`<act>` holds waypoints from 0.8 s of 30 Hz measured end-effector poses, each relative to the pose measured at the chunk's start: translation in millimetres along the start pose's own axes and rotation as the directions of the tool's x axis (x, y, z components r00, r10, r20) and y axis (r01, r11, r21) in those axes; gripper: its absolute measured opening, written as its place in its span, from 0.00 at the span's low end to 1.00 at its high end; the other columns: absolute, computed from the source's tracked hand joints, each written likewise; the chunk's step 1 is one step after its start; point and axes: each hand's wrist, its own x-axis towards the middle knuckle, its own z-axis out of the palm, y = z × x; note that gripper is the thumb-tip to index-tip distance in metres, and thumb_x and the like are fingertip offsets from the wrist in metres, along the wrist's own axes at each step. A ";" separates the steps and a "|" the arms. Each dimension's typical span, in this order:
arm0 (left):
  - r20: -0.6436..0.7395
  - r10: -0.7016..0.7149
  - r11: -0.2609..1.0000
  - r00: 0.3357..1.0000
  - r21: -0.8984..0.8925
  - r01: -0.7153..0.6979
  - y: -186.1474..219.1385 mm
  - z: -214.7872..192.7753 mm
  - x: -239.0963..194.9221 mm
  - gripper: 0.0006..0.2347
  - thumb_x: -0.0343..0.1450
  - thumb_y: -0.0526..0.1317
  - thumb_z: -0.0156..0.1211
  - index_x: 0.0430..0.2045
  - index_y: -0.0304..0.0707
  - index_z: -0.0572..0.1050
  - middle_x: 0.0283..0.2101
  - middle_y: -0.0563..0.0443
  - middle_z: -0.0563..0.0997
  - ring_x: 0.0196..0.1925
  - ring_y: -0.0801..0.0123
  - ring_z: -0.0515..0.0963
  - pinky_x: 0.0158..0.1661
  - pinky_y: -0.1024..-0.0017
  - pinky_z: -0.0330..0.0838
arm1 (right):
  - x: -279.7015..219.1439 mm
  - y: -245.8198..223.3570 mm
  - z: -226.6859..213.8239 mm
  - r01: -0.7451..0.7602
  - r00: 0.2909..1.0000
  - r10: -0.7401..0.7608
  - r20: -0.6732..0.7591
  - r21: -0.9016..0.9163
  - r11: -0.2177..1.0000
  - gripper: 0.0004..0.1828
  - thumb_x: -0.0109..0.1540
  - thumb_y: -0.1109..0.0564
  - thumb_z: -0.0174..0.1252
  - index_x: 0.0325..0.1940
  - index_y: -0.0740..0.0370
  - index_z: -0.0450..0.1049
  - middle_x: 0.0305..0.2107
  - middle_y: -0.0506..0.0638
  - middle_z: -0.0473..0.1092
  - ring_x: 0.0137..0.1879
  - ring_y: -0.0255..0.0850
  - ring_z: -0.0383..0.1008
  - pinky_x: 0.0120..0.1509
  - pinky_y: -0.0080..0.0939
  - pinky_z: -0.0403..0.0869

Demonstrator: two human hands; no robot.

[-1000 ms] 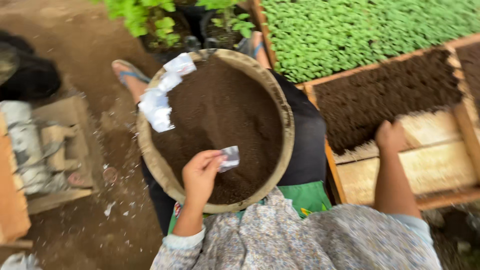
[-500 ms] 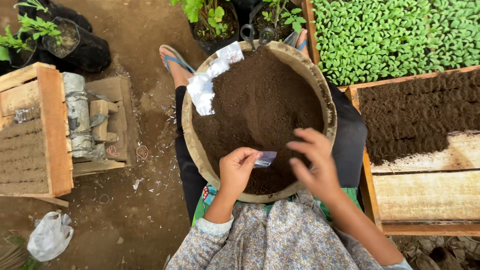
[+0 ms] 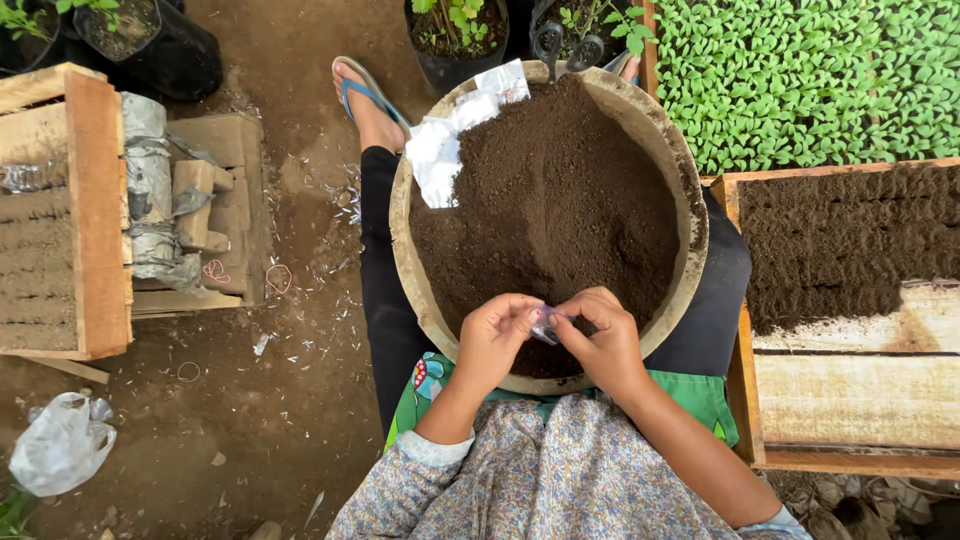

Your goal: The person scoops soil from a large bowl and fills small plastic seed pouches. They then place the filled pouches into a wooden tray. The person repeats this process throughout the video.

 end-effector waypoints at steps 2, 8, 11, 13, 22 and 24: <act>0.037 -0.061 0.997 0.997 -0.045 0.062 -6.5 -1.7 -3.7 0.06 0.71 0.35 0.60 0.35 0.33 0.81 0.27 0.46 0.82 0.27 0.75 0.79 0.30 0.74 0.79 | -1.0 0.7 1.9 0.015 1.000 -0.015 -0.006 -0.015 1.000 0.03 0.54 0.60 0.67 0.27 0.57 0.79 0.20 0.47 0.73 0.36 0.45 0.73 0.48 0.45 0.71; 0.080 -0.124 0.985 0.989 -0.109 0.133 -15.3 -3.8 -6.5 0.07 0.72 0.35 0.57 0.32 0.29 0.80 0.28 0.43 0.82 0.32 0.70 0.81 0.32 0.72 0.82 | 2.7 -15.5 5.3 0.168 0.985 -0.172 -0.024 -0.112 0.979 0.07 0.57 0.60 0.66 0.37 0.56 0.76 0.28 0.47 0.71 0.43 0.48 0.70 0.53 0.51 0.70; 0.088 -0.128 0.984 0.988 -0.113 0.138 -15.3 -4.1 -7.5 0.07 0.73 0.35 0.57 0.31 0.29 0.80 0.29 0.43 0.82 0.33 0.69 0.81 0.33 0.72 0.82 | 5.9 -23.9 4.3 0.255 0.967 -0.254 0.021 -0.143 0.956 0.12 0.60 0.61 0.63 0.46 0.58 0.71 0.40 0.50 0.68 0.52 0.52 0.68 0.58 0.56 0.67; 0.092 -0.126 0.985 0.988 -0.108 0.136 -14.3 -4.6 -7.6 0.07 0.73 0.35 0.57 0.31 0.28 0.80 0.29 0.43 0.82 0.33 0.69 0.81 0.33 0.72 0.82 | 6.9 -23.7 3.9 0.291 0.957 -0.287 0.049 -0.144 0.946 0.12 0.61 0.61 0.61 0.48 0.58 0.69 0.44 0.51 0.66 0.55 0.53 0.66 0.60 0.58 0.66; 0.073 0.049 0.978 0.996 0.200 -0.063 13.7 -10.4 -8.9 0.07 0.73 0.36 0.56 0.29 0.34 0.81 0.25 0.42 0.81 0.30 0.64 0.83 0.27 0.71 0.79 | 9.2 -21.8 -5.8 0.055 0.973 -0.060 0.224 0.028 0.998 0.08 0.59 0.60 0.62 0.42 0.56 0.74 0.46 0.52 0.70 0.57 0.53 0.65 0.61 0.58 0.62; 0.067 0.132 0.934 0.989 0.325 -0.147 18.4 -11.7 -9.1 0.07 0.73 0.37 0.56 0.29 0.36 0.81 0.27 0.44 0.82 0.29 0.58 0.84 0.26 0.70 0.78 | 6.8 -15.4 -7.2 -0.049 0.957 0.025 0.289 0.079 0.996 0.07 0.58 0.62 0.63 0.39 0.57 0.72 0.44 0.53 0.69 0.56 0.52 0.65 0.60 0.59 0.62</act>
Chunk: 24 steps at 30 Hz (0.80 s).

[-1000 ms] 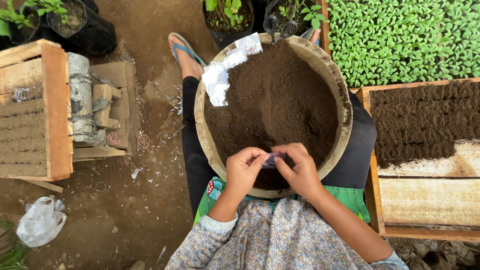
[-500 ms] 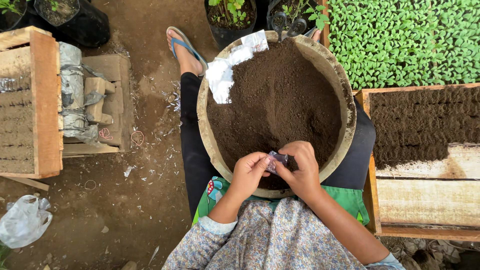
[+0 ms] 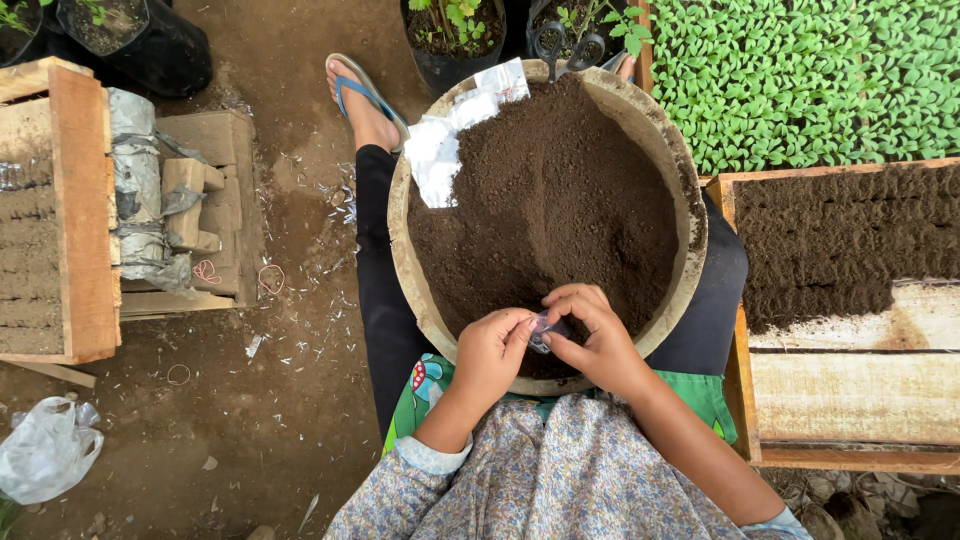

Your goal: The person scoops soil from a large bowl and fills small plastic seed pouches. They then place the filled pouches into a wooden tray. The person repeats this process throughout the video.

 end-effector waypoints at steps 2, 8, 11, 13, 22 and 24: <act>-0.013 0.023 0.999 1.000 0.026 -0.023 0.1 -0.4 0.1 0.07 0.73 0.37 0.56 0.30 0.37 0.81 0.28 0.44 0.82 0.30 0.58 0.83 0.27 0.70 0.78 | -1.3 -2.7 -0.4 -0.030 0.999 0.030 0.032 0.012 0.999 0.07 0.59 0.62 0.61 0.39 0.56 0.72 0.44 0.53 0.69 0.55 0.52 0.66 0.59 0.58 0.63; -0.038 0.116 0.991 0.993 0.069 -0.113 2.2 -6.5 2.2 0.07 0.72 0.37 0.55 0.31 0.41 0.82 0.31 0.48 0.83 0.33 0.58 0.83 0.32 0.71 0.77 | -6.9 -2.2 4.9 -0.090 0.995 0.089 0.032 0.028 0.996 0.11 0.59 0.63 0.61 0.45 0.55 0.74 0.40 0.51 0.71 0.49 0.47 0.68 0.49 0.48 0.66; -0.032 0.169 0.977 0.985 0.134 -0.163 -0.7 -8.0 1.3 0.06 0.72 0.38 0.55 0.31 0.42 0.81 0.32 0.51 0.83 0.34 0.59 0.83 0.33 0.70 0.77 | -9.4 -0.5 7.5 -0.122 0.992 0.122 0.033 -0.019 0.992 0.09 0.59 0.63 0.62 0.42 0.57 0.74 0.38 0.53 0.71 0.47 0.49 0.69 0.47 0.49 0.68; -0.029 0.195 0.968 0.980 0.166 -0.188 -2.7 -7.9 0.5 0.07 0.73 0.38 0.55 0.30 0.43 0.81 0.33 0.52 0.83 0.35 0.61 0.83 0.34 0.71 0.77 | -8.5 -2.0 8.8 -0.130 0.991 0.132 0.038 -0.046 0.990 0.07 0.59 0.63 0.61 0.40 0.58 0.74 0.37 0.53 0.71 0.46 0.49 0.70 0.46 0.49 0.68; -0.057 0.383 0.887 0.922 0.300 -0.350 1.4 -9.6 0.8 0.06 0.71 0.39 0.56 0.30 0.43 0.82 0.35 0.55 0.82 0.39 0.59 0.82 0.37 0.69 0.77 | -14.4 -14.9 21.0 -0.038 0.987 0.077 0.144 -0.257 0.966 0.12 0.56 0.63 0.60 0.43 0.62 0.77 0.32 0.57 0.74 0.46 0.53 0.73 0.47 0.51 0.73; -0.029 0.418 0.820 0.908 0.442 -0.363 9.0 -12.8 2.2 0.11 0.63 0.48 0.65 0.32 0.45 0.82 0.30 0.53 0.75 0.36 0.59 0.76 0.36 0.68 0.74 | -19.9 -0.1 25.3 0.094 0.988 -0.014 0.153 -0.526 0.845 0.08 0.56 0.59 0.61 0.39 0.63 0.78 0.30 0.57 0.72 0.44 0.50 0.72 0.48 0.47 0.72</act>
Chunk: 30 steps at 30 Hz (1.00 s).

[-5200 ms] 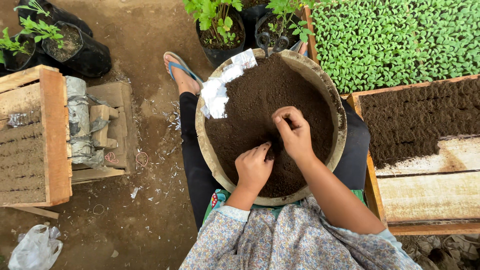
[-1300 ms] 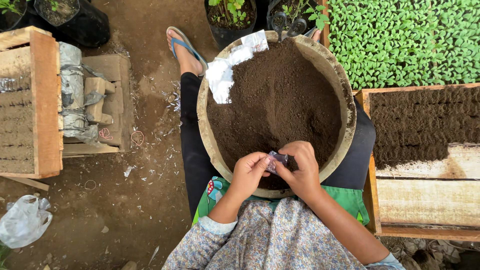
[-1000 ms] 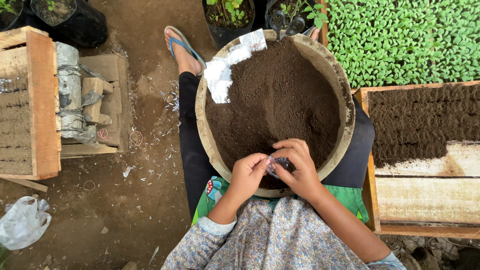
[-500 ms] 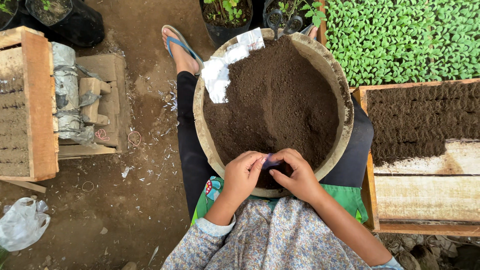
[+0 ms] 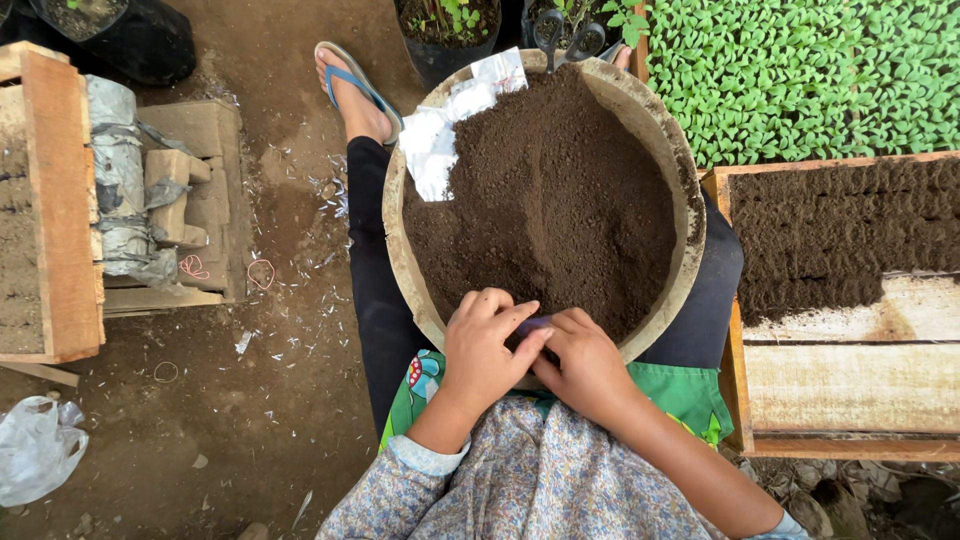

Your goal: The person scoops soil from a large bowl and fills small plastic seed pouches. They then place the filled pouches into a wooden tray. The person repeats this process throughout the video.

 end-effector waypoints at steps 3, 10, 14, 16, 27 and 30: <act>0.056 -0.034 0.992 0.998 0.119 0.027 8.4 -9.4 11.5 0.13 0.61 0.48 0.65 0.34 0.44 0.83 0.23 0.52 0.75 0.30 0.60 0.78 0.29 0.70 0.74 | 2.4 -7.7 1.2 0.020 0.999 -0.027 -0.025 -0.235 0.972 0.11 0.55 0.57 0.60 0.40 0.65 0.76 0.32 0.55 0.71 0.47 0.50 0.70 0.48 0.47 0.72; 0.292 -0.171 0.927 0.941 0.372 0.053 -15.2 7.5 19.6 0.12 0.64 0.39 0.57 0.39 0.44 0.80 0.21 0.48 0.80 0.23 0.54 0.81 0.26 0.63 0.76 | 4.1 -13.6 21.3 -0.002 0.993 -0.056 -0.106 -0.481 0.877 0.19 0.51 0.47 0.59 0.43 0.56 0.75 0.33 0.46 0.69 0.48 0.41 0.67 0.39 0.41 0.69; 0.225 -0.290 0.903 0.930 0.387 0.188 -24.6 -13.1 32.8 0.03 0.67 0.40 0.53 0.30 0.45 0.70 0.18 0.48 0.78 0.22 0.52 0.81 0.27 0.59 0.75 | 4.3 -18.3 11.5 -0.052 0.945 0.096 -0.312 0.148 0.988 0.36 0.54 0.57 0.59 0.65 0.63 0.57 0.56 0.58 0.57 0.64 0.53 0.53 0.65 0.52 0.58; 0.189 -0.334 0.895 0.923 0.372 0.247 -35.4 -17.3 35.2 0.03 0.68 0.40 0.52 0.26 0.45 0.69 0.17 0.49 0.78 0.21 0.53 0.81 0.27 0.61 0.75 | 1.7 -1.5 21.8 -0.032 0.873 0.257 -0.414 0.477 0.878 0.39 0.59 0.63 0.54 0.72 0.65 0.45 0.66 0.61 0.45 0.75 0.56 0.41 0.76 0.55 0.47; 0.194 -0.181 0.949 0.964 0.292 0.119 -32.9 11.5 26.0 0.03 0.68 0.38 0.53 0.31 0.44 0.74 0.24 0.48 0.79 0.22 0.57 0.81 0.26 0.67 0.75 | 112.9 37.5 23.7 -0.021 0.527 0.837 -0.148 0.982 0.187 0.35 0.66 0.36 0.34 0.74 0.54 0.54 0.71 0.63 0.49 0.77 0.58 0.45 0.78 0.59 0.47; 0.198 -0.148 0.967 0.969 0.235 0.100 -22.1 10.9 31.9 0.03 0.69 0.36 0.50 0.33 0.41 0.68 0.21 0.44 0.77 0.19 0.54 0.80 0.24 0.64 0.73 | 116.8 91.2 22.0 0.069 0.519 0.827 0.216 0.954 -0.292 0.31 0.57 0.32 0.50 0.55 0.49 0.76 0.53 0.62 0.71 0.59 0.58 0.72 0.62 0.63 0.70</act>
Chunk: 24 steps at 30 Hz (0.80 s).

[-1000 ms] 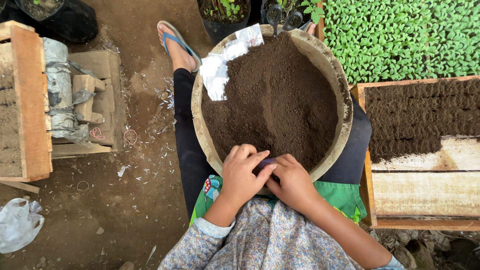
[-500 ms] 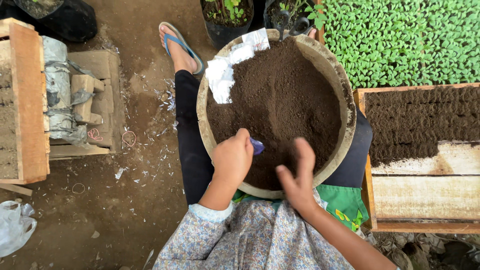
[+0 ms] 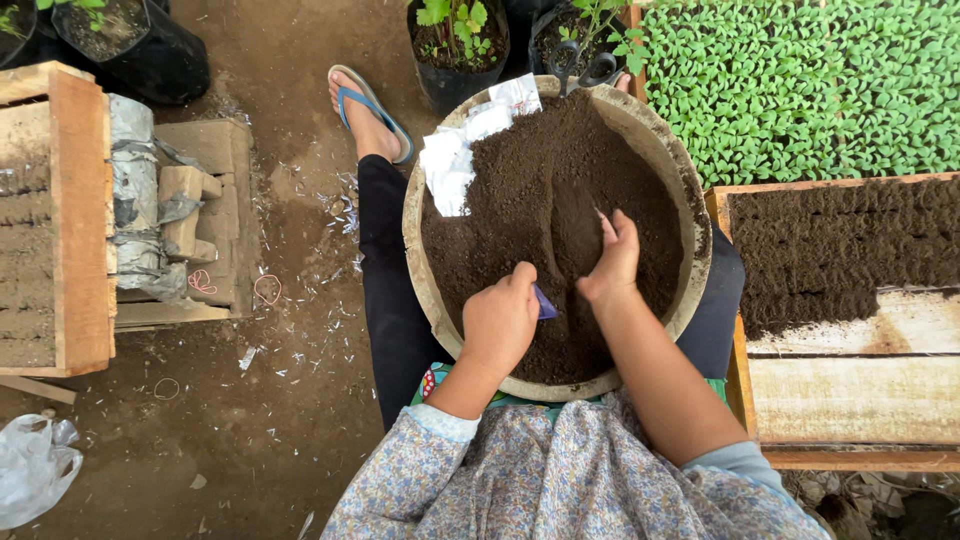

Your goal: The person scoops soil from a large bowl and fills small plastic seed pouches. They then place the filled pouches into a wooden tray. The person repeats this process throughout the video.

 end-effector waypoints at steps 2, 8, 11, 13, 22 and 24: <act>-0.017 0.036 0.999 0.999 0.014 -0.035 1.0 3.7 2.9 0.02 0.69 0.36 0.50 0.32 0.42 0.68 0.20 0.47 0.77 0.18 0.58 0.79 0.23 0.68 0.73 | -14.5 -11.0 9.4 -0.024 0.998 0.019 0.055 0.090 0.996 0.30 0.57 0.35 0.54 0.56 0.53 0.75 0.53 0.64 0.70 0.59 0.61 0.72 0.62 0.66 0.69; -0.087 0.134 0.990 0.987 0.063 -0.129 5.8 25.9 0.2 0.00 0.66 0.37 0.56 0.24 0.45 0.72 0.20 0.54 0.75 0.18 0.63 0.77 0.20 0.73 0.71 | -74.4 -21.0 38.4 0.059 0.944 -0.077 0.320 0.065 0.996 0.28 0.60 0.38 0.48 0.54 0.58 0.75 0.48 0.64 0.72 0.55 0.58 0.74 0.58 0.63 0.73; -0.140 0.152 0.986 0.978 0.090 -0.140 6.5 35.3 -4.6 0.03 0.60 0.37 0.61 0.17 0.44 0.73 0.17 0.55 0.72 0.17 0.64 0.76 0.19 0.74 0.69 | -86.1 -15.9 33.9 0.353 0.871 -0.269 0.412 -0.140 0.925 0.22 0.64 0.45 0.41 0.47 0.62 0.72 0.42 0.63 0.72 0.50 0.52 0.75 0.55 0.57 0.75; -0.172 0.155 0.986 0.973 0.083 -0.143 7.6 35.8 -7.2 0.05 0.56 0.35 0.64 0.13 0.43 0.73 0.14 0.55 0.69 0.16 0.65 0.74 0.17 0.76 0.68 | -86.8 -12.5 27.0 0.513 0.789 -0.354 0.503 -0.221 0.829 0.17 0.66 0.51 0.39 0.41 0.65 0.70 0.38 0.61 0.71 0.47 0.50 0.73 0.54 0.54 0.74; -0.344 0.119 0.992 0.931 0.015 -0.122 13.4 33.1 -10.8 0.03 0.60 0.29 0.61 0.15 0.37 0.77 0.10 0.54 0.68 0.11 0.72 0.69 0.16 0.85 0.64 | -90.7 -19.5 34.7 0.828 0.482 -0.574 0.662 -0.129 0.546 0.08 0.64 0.61 0.50 0.31 0.66 0.64 0.31 0.57 0.64 0.43 0.46 0.65 0.51 0.47 0.68; -0.412 0.139 0.987 0.901 -0.012 -0.158 15.7 29.4 -11.6 0.06 0.59 0.29 0.61 0.25 0.37 0.80 0.10 0.53 0.69 0.09 0.72 0.68 0.14 0.83 0.64 | -66.2 -25.0 33.2 0.900 0.435 -0.595 0.676 -0.314 0.301 0.06 0.66 0.63 0.48 0.43 0.65 0.71 0.40 0.55 0.68 0.56 0.50 0.67 0.65 0.50 0.63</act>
